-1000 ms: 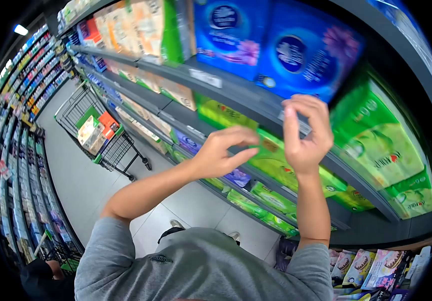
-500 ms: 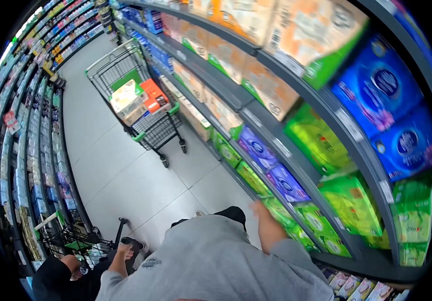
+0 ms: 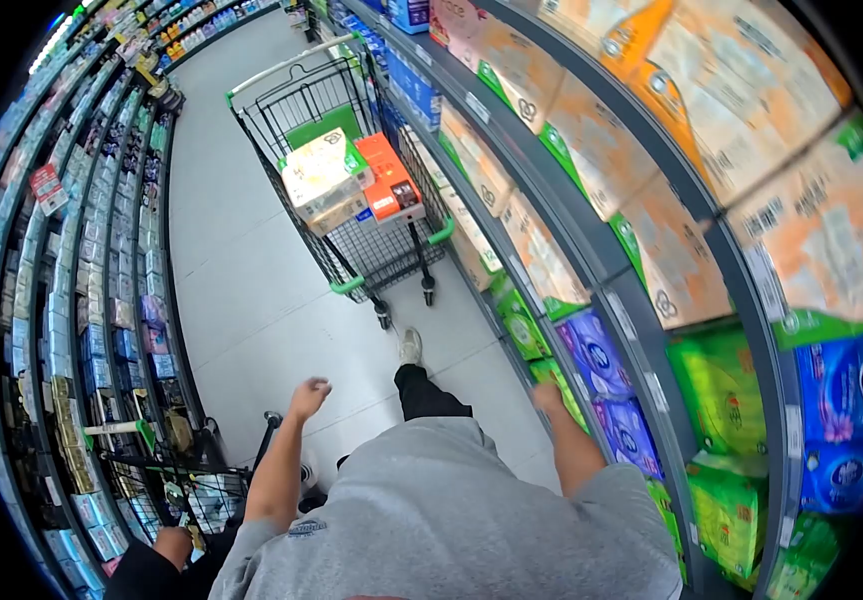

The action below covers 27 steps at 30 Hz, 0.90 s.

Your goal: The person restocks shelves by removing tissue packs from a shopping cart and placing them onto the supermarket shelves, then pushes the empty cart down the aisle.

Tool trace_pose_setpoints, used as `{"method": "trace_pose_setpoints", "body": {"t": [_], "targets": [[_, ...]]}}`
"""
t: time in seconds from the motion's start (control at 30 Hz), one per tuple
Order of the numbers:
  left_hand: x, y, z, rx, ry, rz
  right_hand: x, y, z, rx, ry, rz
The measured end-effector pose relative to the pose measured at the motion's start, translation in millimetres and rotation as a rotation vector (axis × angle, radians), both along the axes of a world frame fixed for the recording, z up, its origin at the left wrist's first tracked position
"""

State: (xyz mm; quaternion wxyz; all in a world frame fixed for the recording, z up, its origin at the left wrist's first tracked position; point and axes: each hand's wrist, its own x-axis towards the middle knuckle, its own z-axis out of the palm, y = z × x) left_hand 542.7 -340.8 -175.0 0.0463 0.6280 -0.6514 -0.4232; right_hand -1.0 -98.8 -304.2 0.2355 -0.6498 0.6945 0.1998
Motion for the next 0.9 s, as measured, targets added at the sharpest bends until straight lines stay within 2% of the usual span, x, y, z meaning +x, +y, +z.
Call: {"method": "trace_pose_setpoints", "body": {"t": [0.03,0.07,0.1,0.13,0.2,0.27,0.37,0.4,0.43,0.53,0.7,0.77,0.83,0.9], "targets": [[-24,-29,19,-0.051,0.020,-0.047,0,-59,2,-0.140,-0.073,-0.095],[-42,-55,29,-0.060,0.032,-0.067,11,-111,-1,-0.159,-0.480,-0.610],[-56,-79,39,-0.067,0.043,-0.086,22,-163,-3,-0.313,-0.876,-1.129],[-67,-99,50,-0.069,0.032,-0.076,44,-211,30,-0.308,-0.871,-1.041],[-79,-134,73,-0.062,0.036,-0.146,94,-289,98,-0.181,-1.016,-1.116],[-86,-164,90,-0.056,0.012,-0.137,129,-346,117,-0.040,-1.207,-1.218],[-67,-193,86,-0.043,0.000,-0.090,161,-405,106,0.111,-1.269,-1.228],[-57,-195,82,-0.048,-0.036,-0.048,172,-418,107,0.081,-1.258,-1.374],[-48,-197,76,-0.057,-0.067,-0.004,172,-424,103,0.096,-1.250,-1.365],[-10,-187,54,0.049,-0.118,0.052,175,-433,66,0.070,-1.091,-1.435],[69,-156,-19,0.275,-0.241,0.206,168,-451,91,-0.077,-1.119,-1.424],[82,-155,-31,0.343,-0.327,0.181,158,-462,94,-0.021,-1.144,-1.370],[76,-174,-27,0.295,-0.361,0.178,149,-479,94,-0.022,-1.079,-1.337],[59,-209,-17,0.290,-0.331,0.183,139,-498,89,0.086,-1.078,-1.258]]}}
